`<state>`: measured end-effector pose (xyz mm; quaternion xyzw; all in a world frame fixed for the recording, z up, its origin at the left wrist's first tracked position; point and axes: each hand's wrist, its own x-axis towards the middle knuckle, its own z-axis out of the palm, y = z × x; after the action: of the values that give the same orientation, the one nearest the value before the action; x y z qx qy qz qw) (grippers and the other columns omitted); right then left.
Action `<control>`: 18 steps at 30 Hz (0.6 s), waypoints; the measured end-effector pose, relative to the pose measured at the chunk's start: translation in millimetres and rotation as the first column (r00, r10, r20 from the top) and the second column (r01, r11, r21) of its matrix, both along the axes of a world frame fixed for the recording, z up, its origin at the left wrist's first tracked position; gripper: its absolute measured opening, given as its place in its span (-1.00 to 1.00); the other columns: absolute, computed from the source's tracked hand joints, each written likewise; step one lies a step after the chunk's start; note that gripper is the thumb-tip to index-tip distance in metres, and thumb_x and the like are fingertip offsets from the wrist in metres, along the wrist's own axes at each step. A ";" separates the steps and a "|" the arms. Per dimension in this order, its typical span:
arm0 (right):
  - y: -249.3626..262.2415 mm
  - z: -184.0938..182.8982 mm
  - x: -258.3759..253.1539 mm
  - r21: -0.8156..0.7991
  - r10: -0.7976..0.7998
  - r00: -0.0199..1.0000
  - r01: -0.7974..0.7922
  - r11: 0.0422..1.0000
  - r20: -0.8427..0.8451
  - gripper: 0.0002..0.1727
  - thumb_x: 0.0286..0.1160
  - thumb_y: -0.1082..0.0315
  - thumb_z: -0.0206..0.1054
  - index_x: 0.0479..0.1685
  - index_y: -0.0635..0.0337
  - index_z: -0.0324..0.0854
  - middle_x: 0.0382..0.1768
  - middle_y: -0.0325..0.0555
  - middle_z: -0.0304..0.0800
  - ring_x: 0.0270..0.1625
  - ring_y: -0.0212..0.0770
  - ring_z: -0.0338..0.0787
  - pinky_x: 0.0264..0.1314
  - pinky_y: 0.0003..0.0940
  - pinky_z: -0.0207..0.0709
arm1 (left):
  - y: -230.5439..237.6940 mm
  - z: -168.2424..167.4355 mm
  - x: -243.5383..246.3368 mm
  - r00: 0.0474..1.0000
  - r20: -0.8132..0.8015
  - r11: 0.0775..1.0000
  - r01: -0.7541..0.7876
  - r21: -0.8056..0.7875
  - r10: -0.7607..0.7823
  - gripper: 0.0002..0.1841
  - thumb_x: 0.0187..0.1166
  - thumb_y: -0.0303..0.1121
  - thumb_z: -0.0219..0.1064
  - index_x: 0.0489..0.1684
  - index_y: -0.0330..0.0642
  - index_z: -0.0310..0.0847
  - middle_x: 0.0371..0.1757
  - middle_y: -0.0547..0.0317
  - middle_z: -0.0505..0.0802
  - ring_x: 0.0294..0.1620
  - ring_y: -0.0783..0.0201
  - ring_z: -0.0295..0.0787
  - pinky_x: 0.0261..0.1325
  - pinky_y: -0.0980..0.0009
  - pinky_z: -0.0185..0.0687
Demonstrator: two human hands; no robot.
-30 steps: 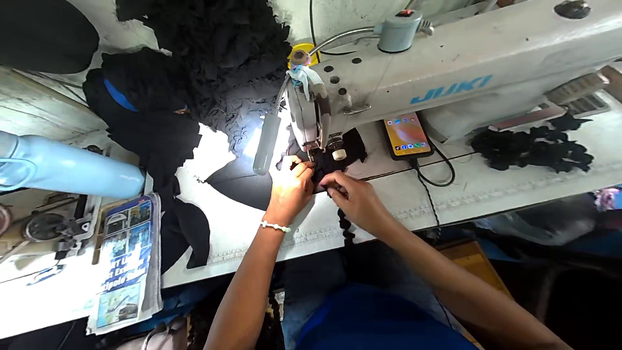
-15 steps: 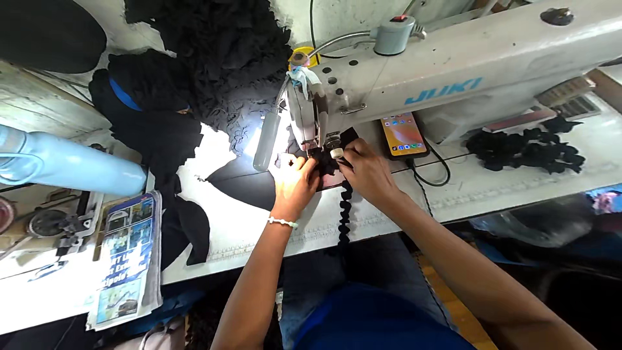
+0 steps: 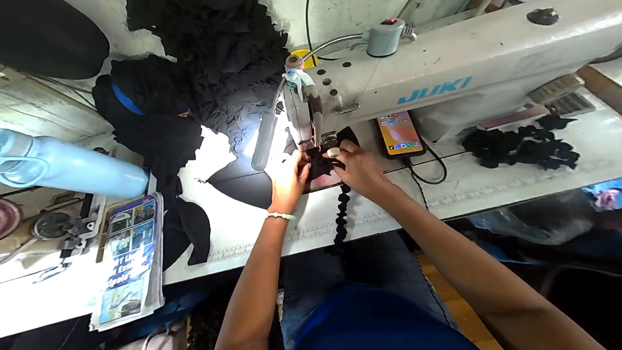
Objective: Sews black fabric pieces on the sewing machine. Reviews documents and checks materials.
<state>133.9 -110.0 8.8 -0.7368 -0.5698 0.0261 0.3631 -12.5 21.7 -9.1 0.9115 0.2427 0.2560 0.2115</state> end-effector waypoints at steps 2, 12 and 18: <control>2.0 -3.0 3.1 0.026 0.000 0.992 -0.004 1.000 0.129 -0.81 0.20 0.67 0.53 -0.18 0.40 0.83 -0.19 0.28 0.72 -0.15 0.24 0.82 -0.23 0.08 0.72 | 1.3 -0.7 -0.8 1.000 0.013 1.000 0.023 0.009 -0.023 -0.91 0.50 -0.49 0.44 -0.16 -0.26 0.81 -0.19 0.01 0.91 -0.02 0.00 0.83 0.20 -0.02 0.61; 5.9 20.2 -12.4 -0.190 -0.109 0.957 0.058 0.980 -0.268 -0.76 0.75 0.33 0.27 -0.05 0.37 0.72 -0.40 0.08 0.85 -0.28 0.04 0.86 -0.12 0.05 0.68 | -5.0 -1.9 -2.2 0.999 -0.041 0.996 0.026 0.085 -0.023 -0.83 0.47 -0.41 0.42 -0.11 -0.27 0.84 -0.12 -0.05 0.89 0.00 -0.03 0.86 0.12 -0.09 0.68; 6.9 22.0 -19.2 -0.184 -0.123 0.900 0.049 0.982 -0.418 -0.73 0.81 0.39 0.15 0.23 0.27 0.70 -0.39 0.04 0.78 -0.40 -0.07 0.75 -0.24 -0.07 0.63 | -9.9 -0.6 2.3 0.999 -0.035 0.988 -0.027 0.152 0.033 -0.90 0.50 -0.44 0.46 -0.20 -0.27 0.83 -0.23 -0.07 0.86 -0.11 -0.09 0.85 0.05 -0.13 0.65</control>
<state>114.6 -103.1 30.8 -0.7659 -0.4389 0.2189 0.4159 -10.2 11.8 -9.7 0.9258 0.2403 0.2595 0.1331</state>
